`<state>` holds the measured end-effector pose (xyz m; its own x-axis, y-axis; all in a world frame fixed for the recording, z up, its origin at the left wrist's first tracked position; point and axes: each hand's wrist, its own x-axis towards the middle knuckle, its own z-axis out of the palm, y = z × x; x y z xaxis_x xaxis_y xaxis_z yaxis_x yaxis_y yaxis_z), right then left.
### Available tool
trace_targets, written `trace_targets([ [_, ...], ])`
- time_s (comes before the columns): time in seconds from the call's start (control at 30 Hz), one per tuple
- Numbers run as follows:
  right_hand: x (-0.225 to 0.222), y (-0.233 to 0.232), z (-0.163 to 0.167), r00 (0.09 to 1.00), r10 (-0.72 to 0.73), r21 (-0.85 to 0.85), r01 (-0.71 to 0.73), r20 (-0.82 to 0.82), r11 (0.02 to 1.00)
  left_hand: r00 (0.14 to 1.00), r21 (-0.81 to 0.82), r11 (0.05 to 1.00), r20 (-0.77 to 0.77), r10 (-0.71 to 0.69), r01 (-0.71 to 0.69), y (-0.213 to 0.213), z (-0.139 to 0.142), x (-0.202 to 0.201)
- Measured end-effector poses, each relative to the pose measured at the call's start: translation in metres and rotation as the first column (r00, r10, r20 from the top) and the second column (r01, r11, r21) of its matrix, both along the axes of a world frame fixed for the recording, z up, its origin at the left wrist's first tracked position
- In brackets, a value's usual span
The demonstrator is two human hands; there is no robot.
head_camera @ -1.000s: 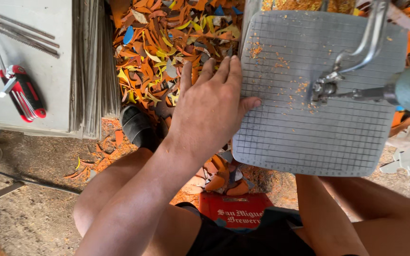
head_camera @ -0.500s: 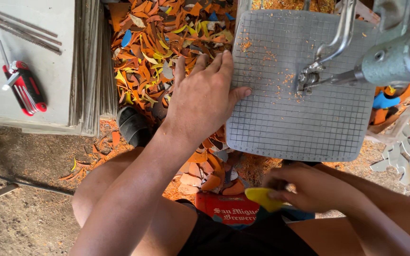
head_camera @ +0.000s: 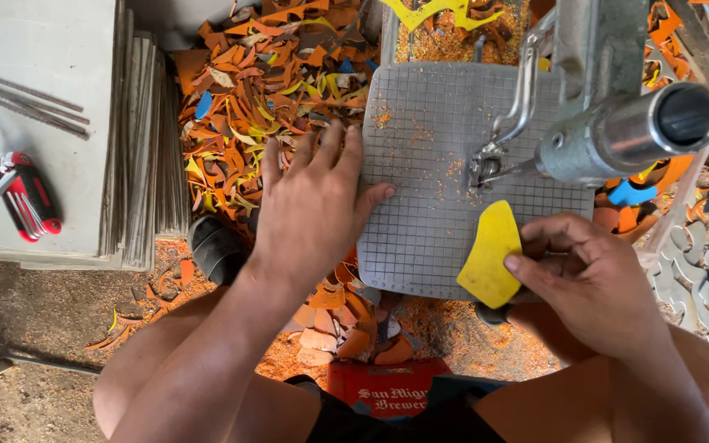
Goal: The person uses a manual press machine to cut small pieces of orange and yellow leather on a gridded mat. They repeatedly position each piece under the press, operate the lever, and remove the cut piece, accumulating a pile of offcuts on the floor.
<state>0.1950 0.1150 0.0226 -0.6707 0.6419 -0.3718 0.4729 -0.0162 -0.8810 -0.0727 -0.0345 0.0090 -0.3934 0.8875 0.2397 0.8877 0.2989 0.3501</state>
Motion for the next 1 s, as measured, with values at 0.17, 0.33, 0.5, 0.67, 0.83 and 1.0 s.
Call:
trace_targets([
  [0.17,-0.011,-0.021,-0.008,0.943,-0.142,0.342,0.032,0.300,0.939,0.971,0.215,0.953,0.064,-0.231,0.213,-0.016,0.017,0.064],
  [0.33,-0.010,-0.016,0.002,0.965,-0.054,0.644,-0.128,0.256,0.754,0.930,0.179,0.928,0.117,-0.349,0.325,-0.011,0.012,0.095],
  [0.5,-0.021,-0.013,0.009,0.976,0.131,0.860,-0.214,0.173,0.463,0.929,0.163,0.942,0.184,-0.322,0.294,-0.005,0.009,0.090],
  [0.67,-0.025,-0.024,0.003,0.985,0.089,0.897,-0.172,0.148,0.406,0.925,0.143,0.933,0.149,-0.351,0.331,0.001,0.012,0.072],
  [0.83,-0.028,-0.022,-0.002,0.979,0.057,0.907,-0.203,0.196,0.370,0.925,0.120,0.927,0.098,-0.368,0.356,0.011,0.009,0.068],
  [1.0,-0.033,-0.017,-0.004,0.982,0.060,0.900,-0.187,0.177,0.393,0.924,0.128,0.923,0.079,-0.374,0.363,0.017,0.007,0.063],
])
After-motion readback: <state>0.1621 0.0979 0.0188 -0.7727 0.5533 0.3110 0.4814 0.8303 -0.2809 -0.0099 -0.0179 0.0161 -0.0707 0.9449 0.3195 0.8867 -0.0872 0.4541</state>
